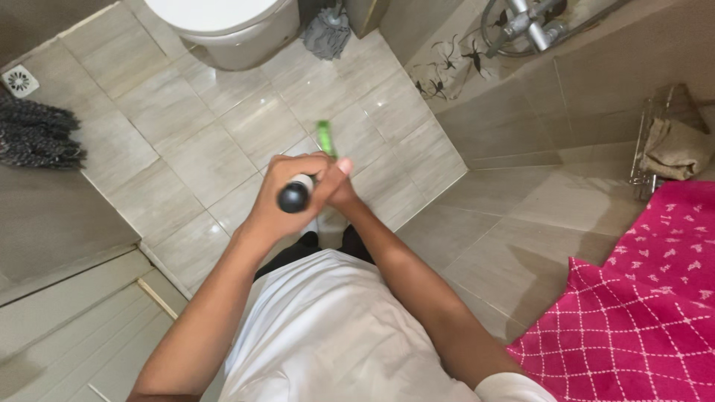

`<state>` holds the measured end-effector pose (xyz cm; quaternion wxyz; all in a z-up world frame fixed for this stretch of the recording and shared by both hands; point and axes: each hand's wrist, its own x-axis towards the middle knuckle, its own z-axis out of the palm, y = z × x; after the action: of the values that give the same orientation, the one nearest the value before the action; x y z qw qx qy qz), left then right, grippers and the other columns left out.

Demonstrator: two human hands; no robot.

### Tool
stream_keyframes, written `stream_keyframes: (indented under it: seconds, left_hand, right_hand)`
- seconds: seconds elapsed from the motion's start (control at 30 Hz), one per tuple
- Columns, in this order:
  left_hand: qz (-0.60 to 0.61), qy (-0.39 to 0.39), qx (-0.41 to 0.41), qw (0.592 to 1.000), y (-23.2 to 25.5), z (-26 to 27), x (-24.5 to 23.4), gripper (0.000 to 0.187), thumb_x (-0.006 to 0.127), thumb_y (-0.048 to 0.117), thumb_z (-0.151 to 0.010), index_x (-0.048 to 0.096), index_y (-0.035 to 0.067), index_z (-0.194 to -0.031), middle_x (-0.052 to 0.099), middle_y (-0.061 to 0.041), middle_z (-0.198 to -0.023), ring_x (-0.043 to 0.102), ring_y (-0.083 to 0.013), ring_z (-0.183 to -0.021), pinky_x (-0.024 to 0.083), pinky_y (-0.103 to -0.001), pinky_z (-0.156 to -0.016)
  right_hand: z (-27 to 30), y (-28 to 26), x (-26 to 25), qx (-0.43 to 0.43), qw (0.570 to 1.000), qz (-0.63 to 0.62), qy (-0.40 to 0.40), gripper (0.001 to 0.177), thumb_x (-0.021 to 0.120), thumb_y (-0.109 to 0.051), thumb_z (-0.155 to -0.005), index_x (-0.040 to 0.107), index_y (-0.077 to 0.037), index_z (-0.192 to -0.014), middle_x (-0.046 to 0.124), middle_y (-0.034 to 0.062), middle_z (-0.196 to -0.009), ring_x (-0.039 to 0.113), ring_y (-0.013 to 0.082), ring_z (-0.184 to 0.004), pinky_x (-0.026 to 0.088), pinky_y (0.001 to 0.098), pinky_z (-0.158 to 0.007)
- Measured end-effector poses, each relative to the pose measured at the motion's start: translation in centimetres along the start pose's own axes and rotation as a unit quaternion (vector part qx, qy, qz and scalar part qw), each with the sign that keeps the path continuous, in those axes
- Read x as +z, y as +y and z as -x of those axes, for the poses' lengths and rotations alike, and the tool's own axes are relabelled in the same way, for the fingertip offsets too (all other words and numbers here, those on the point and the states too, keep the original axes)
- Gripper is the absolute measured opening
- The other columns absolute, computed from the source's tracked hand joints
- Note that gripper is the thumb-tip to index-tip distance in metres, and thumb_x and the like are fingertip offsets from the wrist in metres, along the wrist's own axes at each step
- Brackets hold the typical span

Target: The person cleans the bathroom floor using a green squeegee, pushing it across the tiled surface in various directions near the toilet and shower area.

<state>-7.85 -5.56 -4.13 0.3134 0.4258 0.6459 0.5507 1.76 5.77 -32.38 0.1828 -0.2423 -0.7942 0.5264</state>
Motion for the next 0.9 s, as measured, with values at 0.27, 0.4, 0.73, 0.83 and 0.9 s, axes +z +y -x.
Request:
stream_keyframes:
  seconds: [0.27, 0.4, 0.73, 0.83, 0.9]
  left_hand:
    - [-0.036, -0.051, 0.16, 0.985, 0.2, -1.4, 4.5, 0.05, 0.072, 0.02, -0.099, 0.045, 0.006, -0.061, 0.043, -0.009, -0.056, 0.038, -0.0228, -0.055, 0.041, -0.037, -0.069]
    - [0.03, -0.047, 0.16, 0.986, 1.1, -2.1, 4.9, 0.041, 0.07, 0.011, -0.101, 0.047, 0.005, -0.068, 0.047, -0.01, -0.064, 0.044, -0.0244, -0.064, 0.042, -0.034, -0.065]
    - [0.04, -0.091, 0.016, 0.995, 0.2, -3.9, 11.7, 0.032, 0.066, 0.018, -0.103, 0.054, 0.002, -0.079, 0.057, -0.007, -0.072, 0.054, -0.0158, -0.069, 0.047, -0.031, -0.066]
    - [0.107, -0.127, -0.049, 0.985, -1.4, -4.4, 14.8, 0.027, 0.063, 0.019, -0.105, 0.055, 0.003, -0.085, 0.063, -0.003, -0.08, 0.058, -0.013, -0.075, 0.05, -0.03, -0.07]
    - [0.131, -0.153, -0.041, 0.979, -2.9, -4.8, 16.4, 0.025, 0.061, 0.019, -0.106, 0.055, 0.003, -0.088, 0.065, -0.002, -0.087, 0.06, -0.0124, -0.081, 0.051, -0.03, -0.075]
  right_hand:
    - [2.0, -4.4, -4.4, -0.021, 0.96, -0.276, -0.044, 0.049, 0.042, -0.052, -0.103, 0.063, -0.008, -0.112, 0.065, 0.005, -0.101, 0.062, 0.0172, -0.097, 0.05, 0.0337, -0.091]
    - [1.3, -3.1, -6.7, -0.072, 0.99, -0.121, -0.021, 0.05, 0.042, -0.054, -0.102, 0.062, -0.009, -0.113, 0.067, 0.0069, -0.099, 0.064, 0.0216, -0.095, 0.051, 0.0353, -0.089]
    - [5.7, 2.0, -16.6, 0.093, 0.978, 0.144, 0.117, 0.037, 0.076, -0.022, -0.085, 0.061, -0.012, -0.117, 0.07, 0.0153, -0.099, 0.067, 0.0361, -0.095, 0.052, 0.0456, -0.082]
    - [7.7, 6.4, -19.3, 0.127, 0.955, 0.231, 0.133, 0.03, 0.07, -0.013, -0.089, 0.062, -0.014, -0.118, 0.07, 0.0157, -0.102, 0.064, 0.0382, -0.101, 0.05, 0.0487, -0.087]
    - [8.9, 8.9, -20.7, 0.159, 0.94, 0.269, 0.136, 0.031, 0.067, -0.009, -0.09, 0.062, -0.016, -0.12, 0.069, 0.0156, -0.105, 0.062, 0.0398, -0.105, 0.049, 0.0508, -0.089]
